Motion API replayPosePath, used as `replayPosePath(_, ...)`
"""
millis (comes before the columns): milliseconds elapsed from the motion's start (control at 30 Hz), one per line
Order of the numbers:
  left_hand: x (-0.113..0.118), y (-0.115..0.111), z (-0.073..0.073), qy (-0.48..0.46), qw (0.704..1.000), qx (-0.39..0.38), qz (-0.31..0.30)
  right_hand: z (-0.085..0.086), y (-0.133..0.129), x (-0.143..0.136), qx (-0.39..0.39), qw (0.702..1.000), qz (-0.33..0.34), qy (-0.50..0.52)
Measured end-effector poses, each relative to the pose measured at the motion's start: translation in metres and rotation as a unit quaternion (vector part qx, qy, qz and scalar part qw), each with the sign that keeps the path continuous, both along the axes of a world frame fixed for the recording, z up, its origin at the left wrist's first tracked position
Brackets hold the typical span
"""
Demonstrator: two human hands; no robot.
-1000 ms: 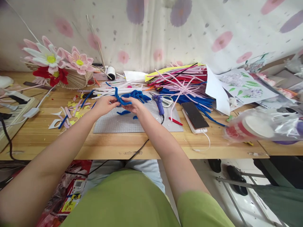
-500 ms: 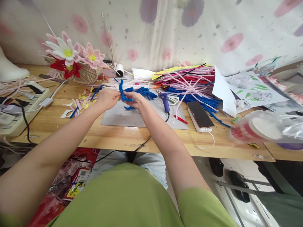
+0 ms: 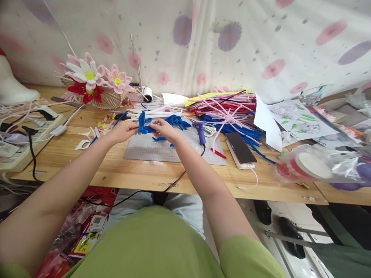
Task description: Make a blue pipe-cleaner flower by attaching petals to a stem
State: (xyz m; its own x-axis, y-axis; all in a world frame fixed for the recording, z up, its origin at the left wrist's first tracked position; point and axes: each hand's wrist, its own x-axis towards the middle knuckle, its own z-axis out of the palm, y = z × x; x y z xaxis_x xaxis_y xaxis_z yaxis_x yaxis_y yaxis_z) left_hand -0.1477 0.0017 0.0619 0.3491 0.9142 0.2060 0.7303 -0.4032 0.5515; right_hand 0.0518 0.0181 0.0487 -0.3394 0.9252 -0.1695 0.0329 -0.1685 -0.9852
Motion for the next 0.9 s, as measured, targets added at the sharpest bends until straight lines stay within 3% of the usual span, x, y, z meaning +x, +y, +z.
replayPosePath(100,0.005,-0.008,-0.003,0.084,0.993,0.071,0.037,-0.003,-0.001,-0.011,0.022,0.999,-0.021,-0.024)
replayPosePath(233,0.012,-0.016,-0.007,0.111,0.984,0.120,0.077,-0.004,-0.006,-0.016,0.018,0.999,-0.013,-0.035)
replayPosePath(533,0.006,-0.016,-0.010,0.088,0.985,0.126,0.074,0.000,-0.013,0.014,-0.065,0.978,0.152,0.125)
replayPosePath(633,0.006,-0.016,-0.013,0.063,0.988,0.116,0.082,-0.001,-0.011,0.019,-0.091,0.966,0.181,0.158)
replayPosePath(900,0.006,-0.006,-0.019,-0.117,0.991,0.018,0.061,-0.001,-0.001,0.013,-0.069,0.964,0.124,0.225)
